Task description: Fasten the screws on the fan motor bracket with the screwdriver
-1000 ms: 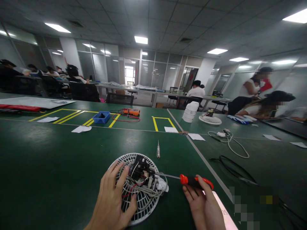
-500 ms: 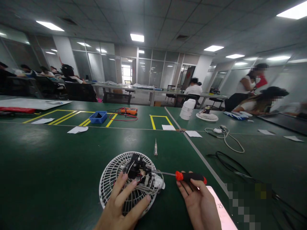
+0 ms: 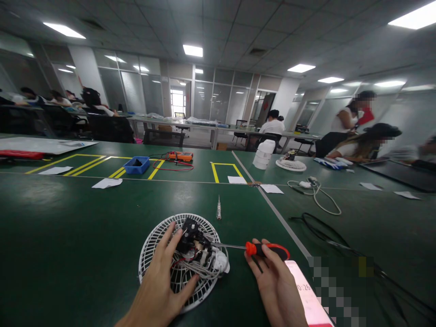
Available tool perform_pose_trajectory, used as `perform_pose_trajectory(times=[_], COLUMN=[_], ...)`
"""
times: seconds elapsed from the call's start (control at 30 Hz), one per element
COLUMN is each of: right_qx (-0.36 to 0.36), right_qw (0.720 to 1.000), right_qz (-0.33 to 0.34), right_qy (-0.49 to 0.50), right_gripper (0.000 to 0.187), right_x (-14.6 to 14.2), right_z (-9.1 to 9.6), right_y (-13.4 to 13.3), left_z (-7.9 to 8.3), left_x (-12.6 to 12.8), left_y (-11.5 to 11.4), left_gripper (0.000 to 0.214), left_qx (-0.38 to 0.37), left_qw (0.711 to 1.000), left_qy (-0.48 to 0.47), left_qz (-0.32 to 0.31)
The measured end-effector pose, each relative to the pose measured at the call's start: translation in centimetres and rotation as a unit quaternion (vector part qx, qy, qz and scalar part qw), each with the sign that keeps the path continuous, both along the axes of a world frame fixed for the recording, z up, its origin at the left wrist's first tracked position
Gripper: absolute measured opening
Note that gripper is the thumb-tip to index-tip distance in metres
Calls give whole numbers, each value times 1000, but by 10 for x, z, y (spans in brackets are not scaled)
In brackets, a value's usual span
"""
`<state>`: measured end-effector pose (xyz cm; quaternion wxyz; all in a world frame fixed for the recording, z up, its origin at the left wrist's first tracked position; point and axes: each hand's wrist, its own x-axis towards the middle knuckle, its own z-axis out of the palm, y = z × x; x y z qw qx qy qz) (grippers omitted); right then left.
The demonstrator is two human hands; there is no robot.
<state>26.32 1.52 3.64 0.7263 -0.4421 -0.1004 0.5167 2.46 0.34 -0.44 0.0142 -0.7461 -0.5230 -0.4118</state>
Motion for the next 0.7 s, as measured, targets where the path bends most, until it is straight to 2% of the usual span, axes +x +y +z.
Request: perform_pose_trajectory(times=[0.13,0.33,0.5,0.6,0.7], right_qx=[7,-2,-30,-14,-15], right_qw=[1000,998,999,1000,1000], right_qz=[3,15,29,23,24], right_qy=[-5,-63,-26,3,-9], right_gripper=[50,57,50,42,39], right_x=[0,-2,-2,0,1], right_z=[1,-4,-5,-3,-5], right_y=[-1,0,2,3,4], left_z=[-3,-8,-11,-12,-11], left_x=[-4,-13,-12,-9,-6], left_y=[3,7,6,4,3], left_gripper=[87,73,71,73,75], left_qx=[-18,-4,21,45,60], left_qw=[1000,1000,999,999,997], left_qy=[11,-16,-25,1,36], left_qz=[6,3,2,9,20])
